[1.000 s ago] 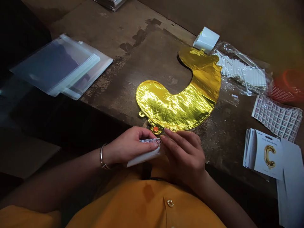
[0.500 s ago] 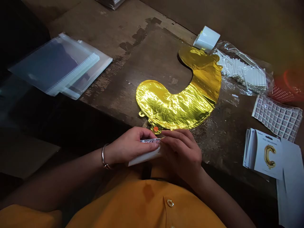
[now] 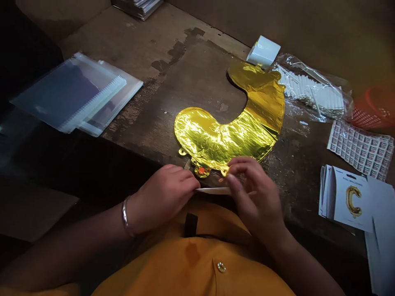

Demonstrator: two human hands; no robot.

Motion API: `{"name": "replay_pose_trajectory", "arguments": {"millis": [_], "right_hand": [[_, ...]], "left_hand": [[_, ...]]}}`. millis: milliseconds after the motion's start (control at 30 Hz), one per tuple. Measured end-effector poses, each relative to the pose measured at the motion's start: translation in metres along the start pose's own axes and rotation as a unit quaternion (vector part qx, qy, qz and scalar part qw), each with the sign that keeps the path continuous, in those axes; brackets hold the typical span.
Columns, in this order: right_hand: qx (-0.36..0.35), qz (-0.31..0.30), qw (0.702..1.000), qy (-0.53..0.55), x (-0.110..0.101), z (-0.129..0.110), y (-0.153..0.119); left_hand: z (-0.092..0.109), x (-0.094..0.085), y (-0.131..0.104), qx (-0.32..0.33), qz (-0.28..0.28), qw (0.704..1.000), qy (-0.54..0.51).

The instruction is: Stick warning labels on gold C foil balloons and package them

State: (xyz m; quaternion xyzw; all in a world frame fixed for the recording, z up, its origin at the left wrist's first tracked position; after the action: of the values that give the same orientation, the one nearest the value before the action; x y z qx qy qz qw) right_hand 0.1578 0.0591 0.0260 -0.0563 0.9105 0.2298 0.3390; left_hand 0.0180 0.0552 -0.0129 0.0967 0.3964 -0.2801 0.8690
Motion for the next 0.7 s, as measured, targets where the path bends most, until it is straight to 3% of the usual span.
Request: {"name": "replay_pose_trajectory", "arguments": {"millis": [100,200,367,700], "right_hand": [[0.051,0.067,0.996,0.020,-0.010,0.024,0.009],[0.043,0.028,0.999,-0.002,0.007,0.035,0.015],[0.031,0.031,0.996,-0.075,0.022,0.042,0.016],[-0.005,0.000,0.998,-0.068,0.035,0.044,0.022]], "left_hand": [[0.013,-0.003,-0.010,0.101,0.087,0.982,0.132],[0.010,0.011,-0.011,0.135,0.074,0.975,0.161],[0.004,0.021,-0.009,0.148,0.068,0.972,0.171],[0.005,0.020,-0.006,0.138,0.061,0.978,0.146]]}}
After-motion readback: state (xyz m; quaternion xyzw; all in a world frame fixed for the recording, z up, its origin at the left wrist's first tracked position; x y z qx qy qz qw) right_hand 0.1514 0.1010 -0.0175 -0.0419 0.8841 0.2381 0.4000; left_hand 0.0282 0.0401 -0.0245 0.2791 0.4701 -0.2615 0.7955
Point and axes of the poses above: each hand's wrist, its own y-axis towards the middle knuckle, its own x-axis out of the palm, z = x × y, the point moved 9 cm from there along y, towards the middle knuckle, and after that the axes turned 13 degrees about -x, right-handed, at the moved point
